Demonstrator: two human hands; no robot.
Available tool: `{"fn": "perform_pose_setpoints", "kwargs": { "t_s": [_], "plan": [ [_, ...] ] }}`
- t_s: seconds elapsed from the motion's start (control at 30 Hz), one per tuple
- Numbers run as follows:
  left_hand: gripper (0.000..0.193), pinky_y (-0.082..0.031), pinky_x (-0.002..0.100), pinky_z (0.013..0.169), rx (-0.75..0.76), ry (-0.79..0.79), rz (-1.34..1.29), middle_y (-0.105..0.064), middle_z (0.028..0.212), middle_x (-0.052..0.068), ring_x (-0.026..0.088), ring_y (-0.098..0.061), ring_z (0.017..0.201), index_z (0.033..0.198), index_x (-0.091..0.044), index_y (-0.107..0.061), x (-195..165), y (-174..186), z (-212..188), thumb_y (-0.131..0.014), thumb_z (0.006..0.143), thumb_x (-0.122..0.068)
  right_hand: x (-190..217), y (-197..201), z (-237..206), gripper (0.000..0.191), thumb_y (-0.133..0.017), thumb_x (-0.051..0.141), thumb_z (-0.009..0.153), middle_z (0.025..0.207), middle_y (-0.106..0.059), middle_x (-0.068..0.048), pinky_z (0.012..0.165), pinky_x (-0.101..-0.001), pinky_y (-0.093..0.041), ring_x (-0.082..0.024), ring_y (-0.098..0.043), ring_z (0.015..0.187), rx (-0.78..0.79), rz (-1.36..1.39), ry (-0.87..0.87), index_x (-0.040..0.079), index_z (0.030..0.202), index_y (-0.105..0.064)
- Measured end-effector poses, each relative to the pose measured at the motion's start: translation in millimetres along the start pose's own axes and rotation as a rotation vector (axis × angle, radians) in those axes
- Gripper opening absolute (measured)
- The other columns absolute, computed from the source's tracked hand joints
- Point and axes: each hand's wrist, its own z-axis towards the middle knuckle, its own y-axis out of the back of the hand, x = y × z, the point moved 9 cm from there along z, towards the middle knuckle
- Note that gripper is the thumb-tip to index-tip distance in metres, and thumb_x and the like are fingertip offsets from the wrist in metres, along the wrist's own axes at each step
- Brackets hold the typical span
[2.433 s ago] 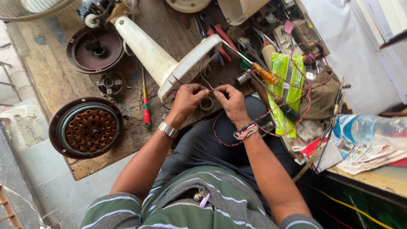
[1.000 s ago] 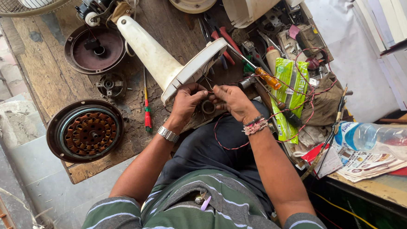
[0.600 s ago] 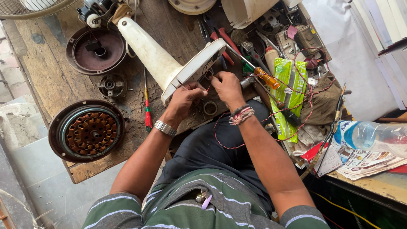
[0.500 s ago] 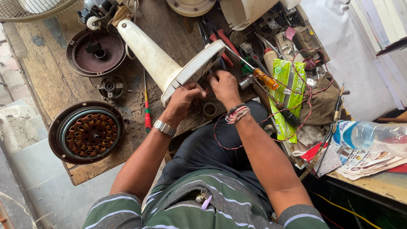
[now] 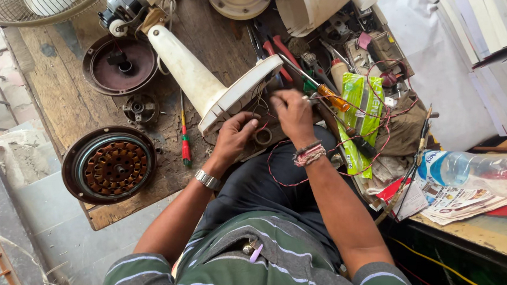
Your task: The person works on a disassembled electric fan, handling the motor housing and internal wiring. They connect and adjust wires inside the fan's base, then reposition the fan body on the workbench.
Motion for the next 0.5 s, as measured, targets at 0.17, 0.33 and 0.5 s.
{"fn": "perform_pose_setpoints", "kwargs": {
  "t_s": [0.17,0.33,0.5],
  "plan": [
    [0.023,-0.050,0.019,0.069,-0.004,0.023,-0.037,-0.068,0.094,-0.003,0.002,-0.057,0.078,0.118,0.001,-0.069,6,0,5,-0.061,0.105,-0.016,-44,-49,-38,0.044,-0.064,0.033,0.110,0.071,-0.054,-0.001,0.055,-0.0262,-0.036,-0.008,-0.042,0.066,0.278,0.550,-0.559,-0.004,0.086,-0.065],
    [0.026,-0.046,0.020,0.063,-0.034,0.028,0.073,-0.068,0.088,-0.003,0.001,-0.055,0.074,0.118,0.002,-0.068,-5,-1,0,-0.060,0.104,-0.019,-43,-49,-37,0.024,-0.070,0.025,0.101,0.076,-0.070,0.001,0.056,-0.0199,-0.042,-0.004,-0.054,0.063,0.316,0.758,-0.611,0.002,0.095,-0.074],
    [0.028,-0.044,0.023,0.059,-0.101,0.005,0.205,-0.065,0.081,0.000,0.004,-0.053,0.069,0.115,0.005,-0.070,-20,1,2,-0.061,0.105,-0.020,-35,-36,-29,0.014,-0.073,0.011,0.095,0.087,-0.073,-0.001,0.070,-0.0197,-0.053,-0.006,-0.066,0.077,0.269,0.867,-0.539,-0.001,0.103,-0.072]
  ]
}}
